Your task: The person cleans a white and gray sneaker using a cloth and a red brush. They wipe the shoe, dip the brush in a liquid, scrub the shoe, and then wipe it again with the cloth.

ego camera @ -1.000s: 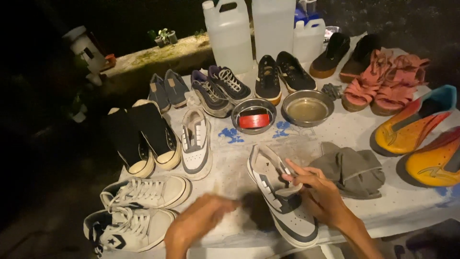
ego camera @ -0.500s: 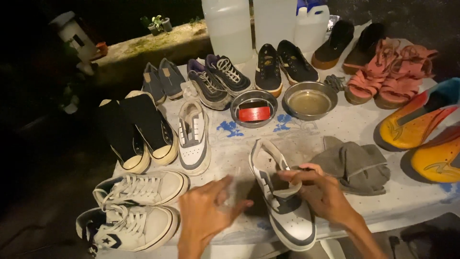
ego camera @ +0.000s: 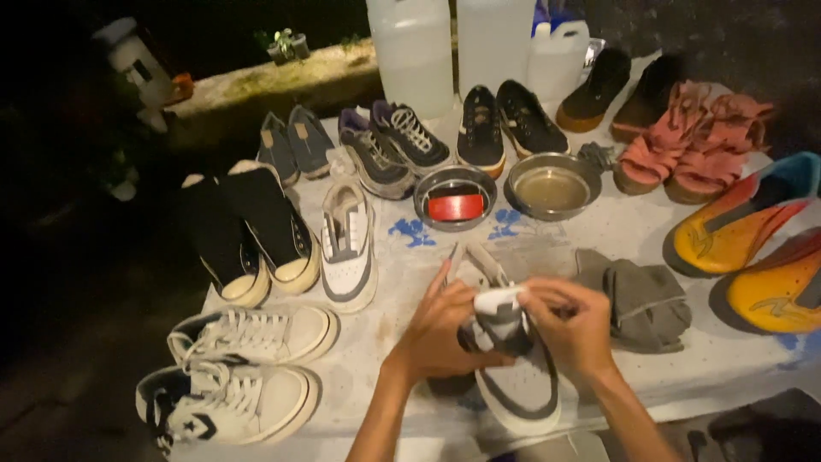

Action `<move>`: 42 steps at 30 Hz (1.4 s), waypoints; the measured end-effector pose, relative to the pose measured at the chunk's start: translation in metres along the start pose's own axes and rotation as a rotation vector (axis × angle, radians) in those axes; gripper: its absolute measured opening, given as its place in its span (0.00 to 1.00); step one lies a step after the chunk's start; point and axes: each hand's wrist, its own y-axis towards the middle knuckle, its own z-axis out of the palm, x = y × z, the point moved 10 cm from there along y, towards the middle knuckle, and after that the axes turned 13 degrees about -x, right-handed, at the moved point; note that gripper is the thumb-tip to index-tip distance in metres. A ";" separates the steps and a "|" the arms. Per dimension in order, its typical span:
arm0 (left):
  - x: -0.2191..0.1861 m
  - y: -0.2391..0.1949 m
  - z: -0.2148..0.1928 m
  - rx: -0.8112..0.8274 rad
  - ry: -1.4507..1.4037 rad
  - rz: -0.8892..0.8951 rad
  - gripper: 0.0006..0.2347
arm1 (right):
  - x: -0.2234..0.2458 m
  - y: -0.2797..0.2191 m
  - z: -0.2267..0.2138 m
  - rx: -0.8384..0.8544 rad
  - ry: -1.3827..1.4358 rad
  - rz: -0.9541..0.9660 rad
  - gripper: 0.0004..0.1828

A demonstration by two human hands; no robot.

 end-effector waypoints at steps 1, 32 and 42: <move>0.001 -0.005 0.004 0.037 -0.032 -0.006 0.24 | -0.001 -0.007 -0.002 -0.035 0.040 0.032 0.07; 0.051 -0.054 0.078 0.060 0.008 -0.123 0.26 | -0.049 0.142 0.234 1.129 -1.025 -0.516 0.17; 0.052 -0.061 0.072 -0.194 0.047 0.044 0.09 | -0.057 0.143 0.235 1.286 -1.058 -0.348 0.32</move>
